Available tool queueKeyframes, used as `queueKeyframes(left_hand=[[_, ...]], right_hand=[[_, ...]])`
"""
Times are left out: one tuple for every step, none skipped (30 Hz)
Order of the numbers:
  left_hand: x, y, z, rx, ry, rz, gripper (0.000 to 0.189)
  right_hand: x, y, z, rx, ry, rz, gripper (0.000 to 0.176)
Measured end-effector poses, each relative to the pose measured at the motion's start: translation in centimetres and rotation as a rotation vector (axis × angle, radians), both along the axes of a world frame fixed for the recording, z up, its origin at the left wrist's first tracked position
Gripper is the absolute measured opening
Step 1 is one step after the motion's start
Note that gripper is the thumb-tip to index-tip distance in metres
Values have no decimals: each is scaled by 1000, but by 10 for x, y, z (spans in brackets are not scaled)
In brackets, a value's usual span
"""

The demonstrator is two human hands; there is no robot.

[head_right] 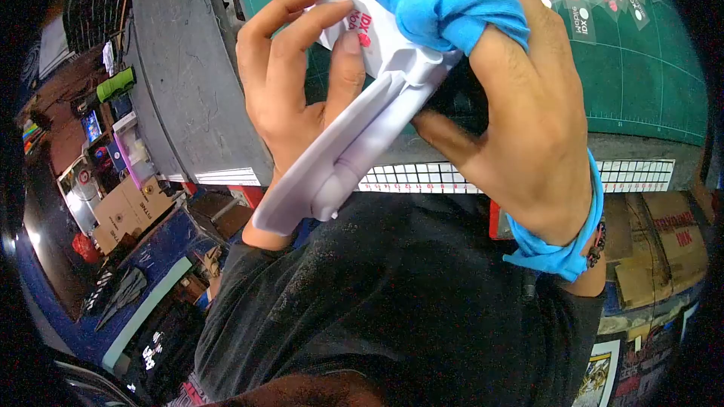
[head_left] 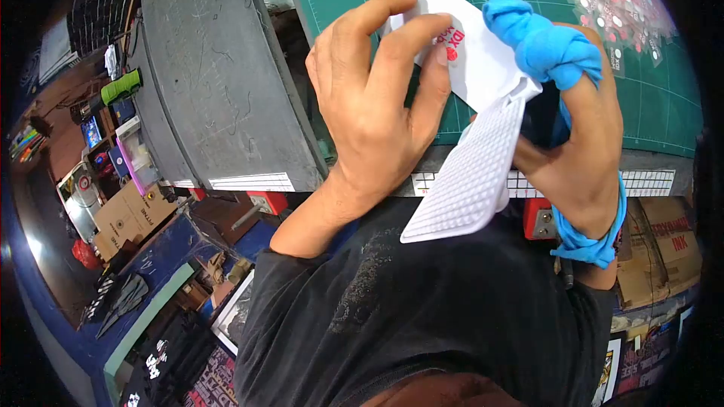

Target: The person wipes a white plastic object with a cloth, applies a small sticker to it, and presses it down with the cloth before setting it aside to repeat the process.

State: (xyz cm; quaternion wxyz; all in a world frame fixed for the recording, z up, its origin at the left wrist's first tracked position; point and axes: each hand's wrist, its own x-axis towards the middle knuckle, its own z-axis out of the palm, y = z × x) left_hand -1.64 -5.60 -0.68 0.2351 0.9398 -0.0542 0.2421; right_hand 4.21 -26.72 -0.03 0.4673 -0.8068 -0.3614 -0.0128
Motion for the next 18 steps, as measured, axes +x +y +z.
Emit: queueKeyframes(left_hand=[[0,2,1,19,-10,-9,32],[0,3,3,38,-20,-18,32],[1,5,7,4,1,-29,31],[2,8,11,-14,11,-36,30],[4,10,15,-32,20,-43,30],[6,13,19,185,-38,-42,27],[8,14,20,278,-73,-47,25],[10,15,22,371,-112,-49,23],[13,16,24,462,-155,-48,22],[14,17,26,499,-168,-81,22],[16,14,31,526,-187,-100,22],[19,11,36,553,-206,-119,21],[25,5,46,580,-226,-138,21],[20,-10,66,638,-79,-123,20],[21,-10,70,666,-4,-119,19],[22,-11,74,694,70,-115,19],[28,10,64,783,-45,-210,19],[40,23,62,868,-164,-305,20]], right_hand=[[0,0,0,-14,2,0,68],[0,0,1,-22,2,0,68],[0,0,1,-29,2,1,68],[-1,0,0,-29,7,-5,68],[-1,0,1,-30,10,-7,68],[-1,0,1,-31,13,-9,68],[0,0,1,-36,8,-8,68],[0,1,2,-35,4,-6,68],[1,1,2,-35,1,-3,68],[1,2,3,-15,-16,6,69],[1,3,3,6,-33,14,69],[1,5,3,13,-32,13,69],[1,6,2,54,-25,14,69],[0,7,1,94,-19,12,70],[0,7,1,97,-17,5,70],[0,6,2,62,-33,3,69],[0,5,2,26,-49,0,69],[0,4,2,27,-47,-7,69]])
